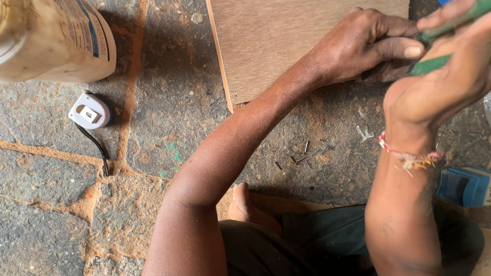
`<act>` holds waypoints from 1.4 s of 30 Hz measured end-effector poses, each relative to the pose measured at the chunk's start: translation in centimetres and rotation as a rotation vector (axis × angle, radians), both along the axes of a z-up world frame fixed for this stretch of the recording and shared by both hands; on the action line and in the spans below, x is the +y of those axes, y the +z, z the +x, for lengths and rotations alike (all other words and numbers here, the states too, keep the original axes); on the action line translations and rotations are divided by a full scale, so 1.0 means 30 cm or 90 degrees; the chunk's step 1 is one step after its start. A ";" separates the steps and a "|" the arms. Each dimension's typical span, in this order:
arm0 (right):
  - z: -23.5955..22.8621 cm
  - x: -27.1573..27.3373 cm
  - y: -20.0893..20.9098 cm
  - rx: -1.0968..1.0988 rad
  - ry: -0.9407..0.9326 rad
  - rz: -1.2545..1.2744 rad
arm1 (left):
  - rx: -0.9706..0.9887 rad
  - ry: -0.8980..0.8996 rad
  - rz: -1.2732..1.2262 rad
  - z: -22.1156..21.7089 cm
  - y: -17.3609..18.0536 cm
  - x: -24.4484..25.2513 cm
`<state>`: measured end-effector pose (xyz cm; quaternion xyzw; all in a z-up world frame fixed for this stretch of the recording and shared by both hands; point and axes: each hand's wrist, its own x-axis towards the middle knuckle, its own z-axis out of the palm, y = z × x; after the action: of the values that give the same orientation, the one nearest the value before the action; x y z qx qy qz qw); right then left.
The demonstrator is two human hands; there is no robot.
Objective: The person sits on the floor and uses a hammer and pliers to drive nails into a small wooden box. They repeatedly pick up nails, position them, and hammer them in, occasionally using pliers to adjust or remove nails.
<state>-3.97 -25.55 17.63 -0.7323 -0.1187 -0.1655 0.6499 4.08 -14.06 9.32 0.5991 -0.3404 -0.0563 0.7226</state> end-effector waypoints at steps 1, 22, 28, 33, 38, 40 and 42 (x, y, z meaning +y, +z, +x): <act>0.011 -0.010 -0.002 -0.001 0.005 0.006 | 0.013 -0.014 0.023 0.002 -0.002 -0.004; -0.029 -0.108 -0.043 -0.019 0.063 -0.052 | -0.045 0.115 -0.079 -0.023 0.006 0.008; -0.001 -0.082 -0.022 -0.006 0.050 -0.046 | -0.036 0.080 -0.071 -0.022 0.017 0.021; -0.003 -0.125 -0.057 0.015 0.041 -0.021 | -0.084 0.087 -0.124 -0.030 0.034 0.020; -0.019 -0.173 -0.071 0.035 0.034 0.029 | -0.007 0.033 0.027 -0.022 -0.019 -0.002; -0.075 -0.191 -0.047 0.065 0.001 0.056 | 0.045 0.006 -0.061 -0.016 -0.063 -0.023; -0.193 -0.209 -0.007 0.157 -0.057 0.073 | -0.014 0.112 0.037 -0.016 -0.104 -0.054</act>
<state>-9.75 -31.82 17.41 -0.7130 0.0042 -0.1097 0.6925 3.60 -15.67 6.20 0.6480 -0.2927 0.0037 0.7032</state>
